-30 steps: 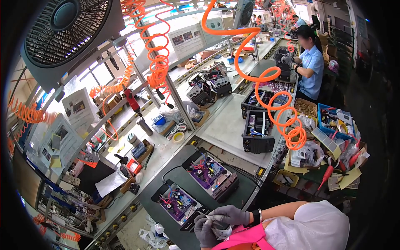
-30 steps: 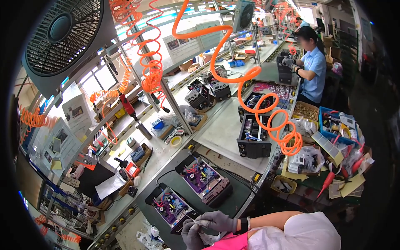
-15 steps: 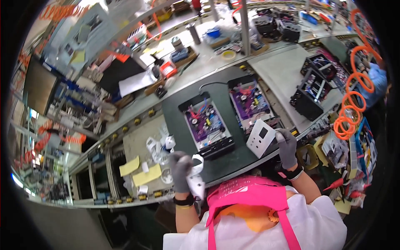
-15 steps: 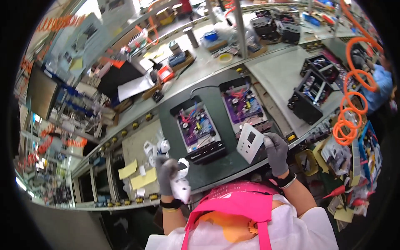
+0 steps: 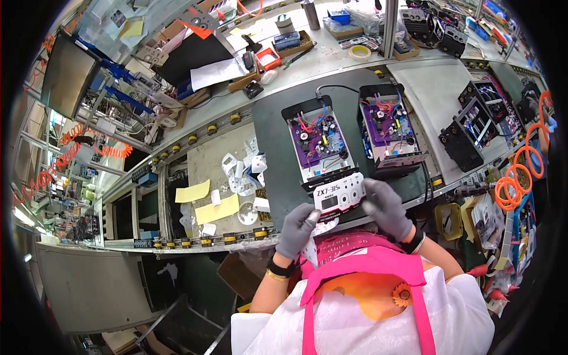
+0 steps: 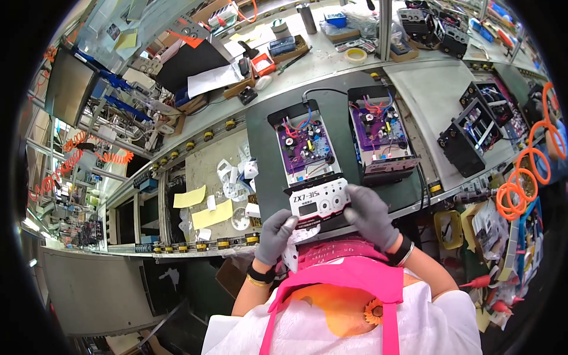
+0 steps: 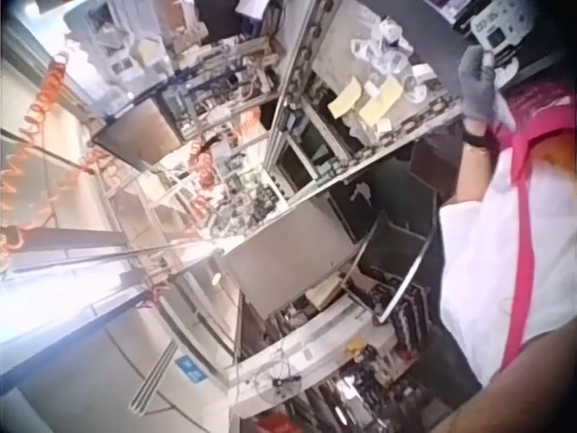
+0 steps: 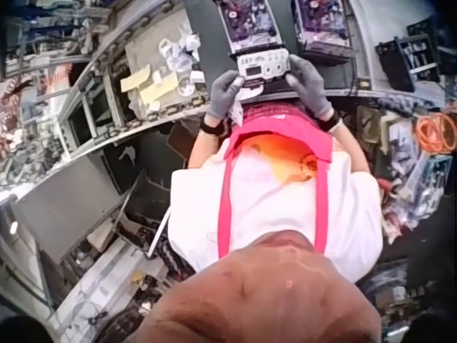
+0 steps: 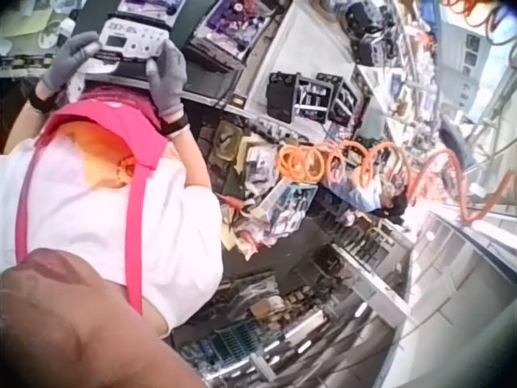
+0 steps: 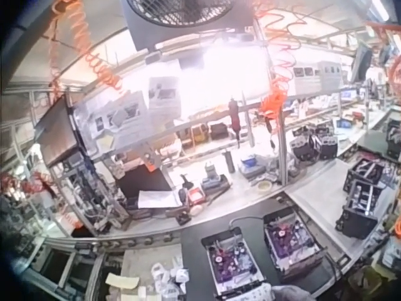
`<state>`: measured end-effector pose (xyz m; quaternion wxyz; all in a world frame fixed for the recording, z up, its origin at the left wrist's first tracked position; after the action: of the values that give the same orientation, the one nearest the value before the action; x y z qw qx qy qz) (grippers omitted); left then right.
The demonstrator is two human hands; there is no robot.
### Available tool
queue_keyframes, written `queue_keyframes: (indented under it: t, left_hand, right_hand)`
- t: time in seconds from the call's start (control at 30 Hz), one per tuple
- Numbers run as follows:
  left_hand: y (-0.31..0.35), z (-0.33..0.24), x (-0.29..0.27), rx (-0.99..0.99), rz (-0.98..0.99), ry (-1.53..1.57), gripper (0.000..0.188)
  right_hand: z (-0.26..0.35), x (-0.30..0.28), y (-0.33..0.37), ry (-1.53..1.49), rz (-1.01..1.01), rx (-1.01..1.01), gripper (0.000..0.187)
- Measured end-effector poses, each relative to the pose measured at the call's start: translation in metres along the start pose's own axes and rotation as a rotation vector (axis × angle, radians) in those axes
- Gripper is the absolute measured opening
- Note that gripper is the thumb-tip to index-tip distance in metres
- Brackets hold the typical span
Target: Assembling components and a front panel onto an electronic inverter chassis on a factory assembly line.
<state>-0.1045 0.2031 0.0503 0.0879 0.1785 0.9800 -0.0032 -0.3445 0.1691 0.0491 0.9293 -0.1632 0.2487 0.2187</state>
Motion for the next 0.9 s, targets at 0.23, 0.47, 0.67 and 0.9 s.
queue_keyframes:
  t: [0.23,0.47,0.67,0.9]
  left_hand:
    - [0.003,0.054,-0.002,-0.033,0.034,0.069,0.021]
    - [-0.02,0.087,-0.012,-0.001,-0.11,0.211,0.021]
    - [-0.027,0.097,-0.017,0.033,-0.141,0.193,0.02]
    - [-0.027,0.096,-0.019,0.087,-0.137,0.117,0.02]
  right_hand:
    - [-0.069,0.027,0.002,-0.595,0.078,0.341,0.023]
    - [-0.087,0.039,-0.02,-0.606,-0.024,0.208,0.023]
    - [-0.098,0.047,-0.027,-0.582,-0.055,0.176,0.022]
    - [-0.1,0.046,-0.029,-0.517,-0.056,0.157,0.022]
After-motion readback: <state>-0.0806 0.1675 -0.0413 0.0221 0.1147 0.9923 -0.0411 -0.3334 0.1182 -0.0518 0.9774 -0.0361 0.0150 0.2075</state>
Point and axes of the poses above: each hand's wrist, its own y-axis away from the middle knuckle, its own x-axis out of the palm, z = x × y, the point moved 5 cm from there along -y, towards the middle knuckle, and after that the axes turned 13 degrees about z, right-handed, at the moved point
